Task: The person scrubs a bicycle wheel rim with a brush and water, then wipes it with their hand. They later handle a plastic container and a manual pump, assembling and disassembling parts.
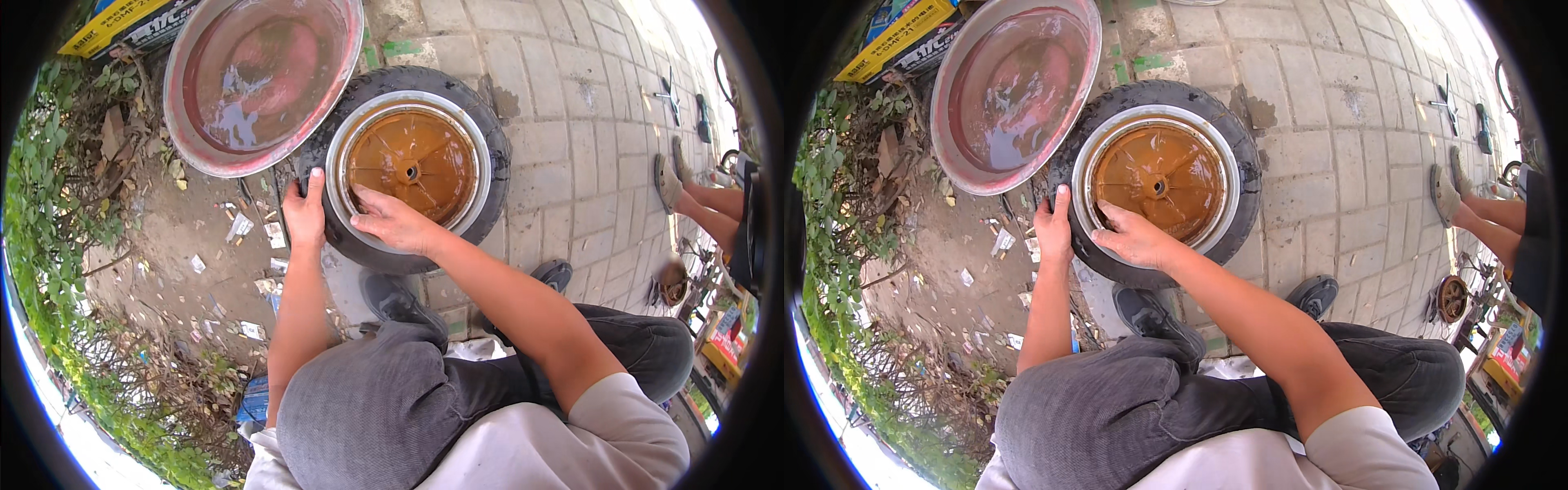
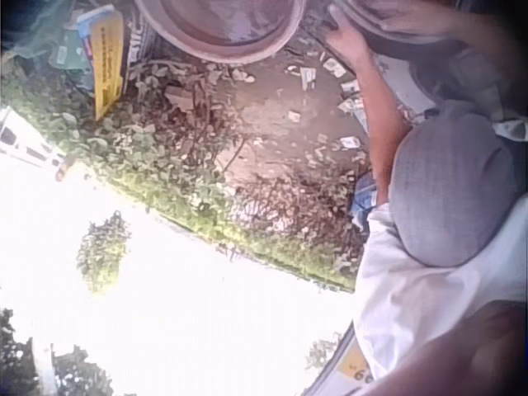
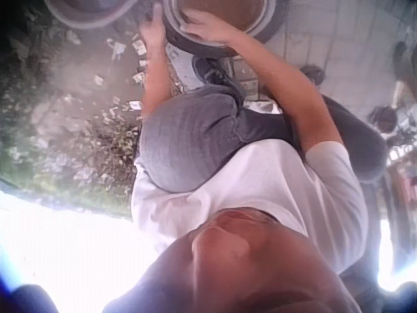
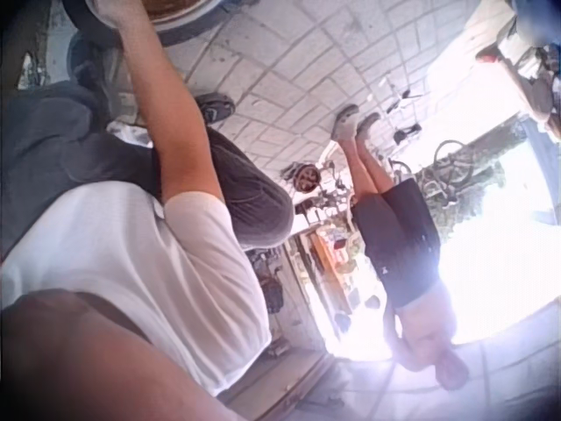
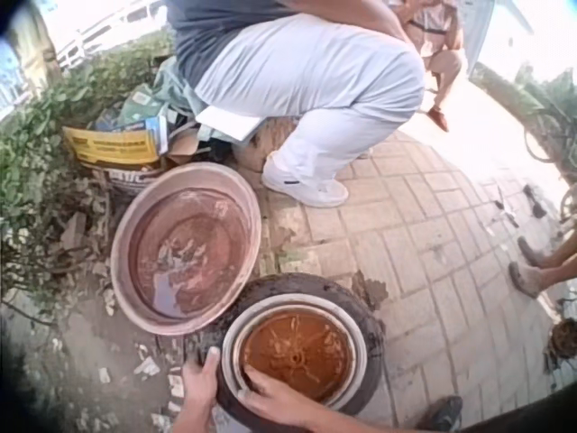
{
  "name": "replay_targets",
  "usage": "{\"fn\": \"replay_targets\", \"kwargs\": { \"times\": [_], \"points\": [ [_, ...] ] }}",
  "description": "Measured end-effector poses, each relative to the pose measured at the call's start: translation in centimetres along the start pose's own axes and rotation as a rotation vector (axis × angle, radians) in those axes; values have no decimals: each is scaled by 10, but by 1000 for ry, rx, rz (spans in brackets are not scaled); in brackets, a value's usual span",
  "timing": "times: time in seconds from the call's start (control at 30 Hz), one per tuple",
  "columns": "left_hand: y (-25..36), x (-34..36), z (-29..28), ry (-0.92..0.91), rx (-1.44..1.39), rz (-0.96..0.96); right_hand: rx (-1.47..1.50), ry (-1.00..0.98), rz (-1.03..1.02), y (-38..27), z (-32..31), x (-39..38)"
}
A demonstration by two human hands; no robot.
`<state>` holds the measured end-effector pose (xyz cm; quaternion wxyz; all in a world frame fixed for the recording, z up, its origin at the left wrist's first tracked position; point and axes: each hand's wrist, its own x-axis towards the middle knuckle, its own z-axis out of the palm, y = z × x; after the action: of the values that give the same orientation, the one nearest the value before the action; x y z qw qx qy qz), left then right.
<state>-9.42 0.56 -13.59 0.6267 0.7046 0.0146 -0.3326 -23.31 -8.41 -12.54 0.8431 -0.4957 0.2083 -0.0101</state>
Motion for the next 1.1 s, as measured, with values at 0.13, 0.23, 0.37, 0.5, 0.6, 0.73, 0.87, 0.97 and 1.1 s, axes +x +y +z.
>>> {"fn": "replay_targets", "kwargs": {
  "times": [0.13,0.23,0.37,0.5,0.6,0.73,0.87,0.97,1.1],
  "points": [
    [-8,19,-22,31,692,212,-335,-8,-8,6,6,8],
    [-17,19,-20,84,800,296,-598,-57,65,-4,2,-2],
    [-23,13,-11,118,704,357,-675,-66,102,-4,-3,-8],
    [-25,13,-11,126,645,379,-566,12,20,-5,2,4],
    [-34,3,-15,155,619,365,-552,-28,20,-1,-1,2],
    [-39,-14,-14,201,690,383,-633,-124,84,-5,-11,-5],
    [-28,-20,-19,119,849,234,-733,-209,120,-1,-22,-20],
    [-27,-18,-31,71,851,205,-596,-84,-35,0,-3,-6],
    [-26,-18,-42,20,763,160,-525,146,-155,11,21,11]
  ]
}}
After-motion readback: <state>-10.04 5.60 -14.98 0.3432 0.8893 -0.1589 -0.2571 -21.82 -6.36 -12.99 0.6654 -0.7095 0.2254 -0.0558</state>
